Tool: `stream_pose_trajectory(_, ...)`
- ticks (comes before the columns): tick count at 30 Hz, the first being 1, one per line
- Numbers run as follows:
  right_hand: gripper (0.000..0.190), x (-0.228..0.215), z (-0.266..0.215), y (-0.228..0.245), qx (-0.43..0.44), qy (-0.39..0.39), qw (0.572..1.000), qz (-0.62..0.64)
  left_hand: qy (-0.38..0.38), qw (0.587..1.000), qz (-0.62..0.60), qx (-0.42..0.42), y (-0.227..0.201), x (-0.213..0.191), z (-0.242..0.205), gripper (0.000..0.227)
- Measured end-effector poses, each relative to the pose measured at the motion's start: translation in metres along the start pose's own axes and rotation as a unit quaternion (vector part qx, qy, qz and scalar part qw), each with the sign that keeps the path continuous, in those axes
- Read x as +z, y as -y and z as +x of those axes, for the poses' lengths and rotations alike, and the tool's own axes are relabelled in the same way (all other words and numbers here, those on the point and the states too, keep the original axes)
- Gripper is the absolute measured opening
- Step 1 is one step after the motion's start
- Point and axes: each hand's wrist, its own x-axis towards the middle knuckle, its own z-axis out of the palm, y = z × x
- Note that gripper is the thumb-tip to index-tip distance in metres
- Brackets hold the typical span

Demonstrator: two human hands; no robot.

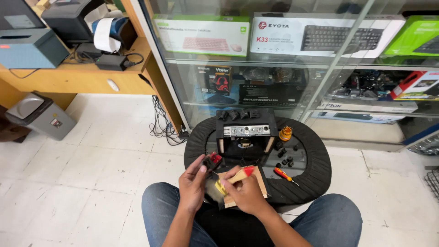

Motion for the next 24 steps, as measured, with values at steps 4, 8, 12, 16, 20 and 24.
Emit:
stream_pose_trajectory(4,0.008,-0.021,-0.014,-0.024,-0.026,-0.026,0.998,-0.045,0.066,0.996,0.04,0.037,-0.019,0.018,0.007,0.047)
stream_pose_trajectory(8,0.01,-0.046,-0.026,-0.07,0.073,-0.092,0.992,0.051,0.048,0.969,0.237,0.043,-0.042,0.052,0.026,0.047)
stream_pose_trajectory(12,0.013,-0.068,-0.038,-0.086,0.153,-0.178,0.972,0.032,0.164,0.905,0.365,0.147,-0.045,0.1,0.065,0.047)
stream_pose_trajectory(16,0.011,-0.078,-0.044,-0.111,0.153,-0.235,0.959,0.049,0.261,0.792,0.48,0.274,-0.016,0.147,0.141,0.047)
stream_pose_trajectory(20,0.015,-0.089,-0.044,-0.121,0.173,-0.283,0.939,0.086,0.344,0.671,0.603,0.261,0.011,0.195,0.187,0.052)
stream_pose_trajectory(24,0.016,-0.098,-0.044,-0.123,0.177,-0.296,0.933,0.103,0.393,0.591,0.67,0.217,0.043,0.213,0.206,0.05)
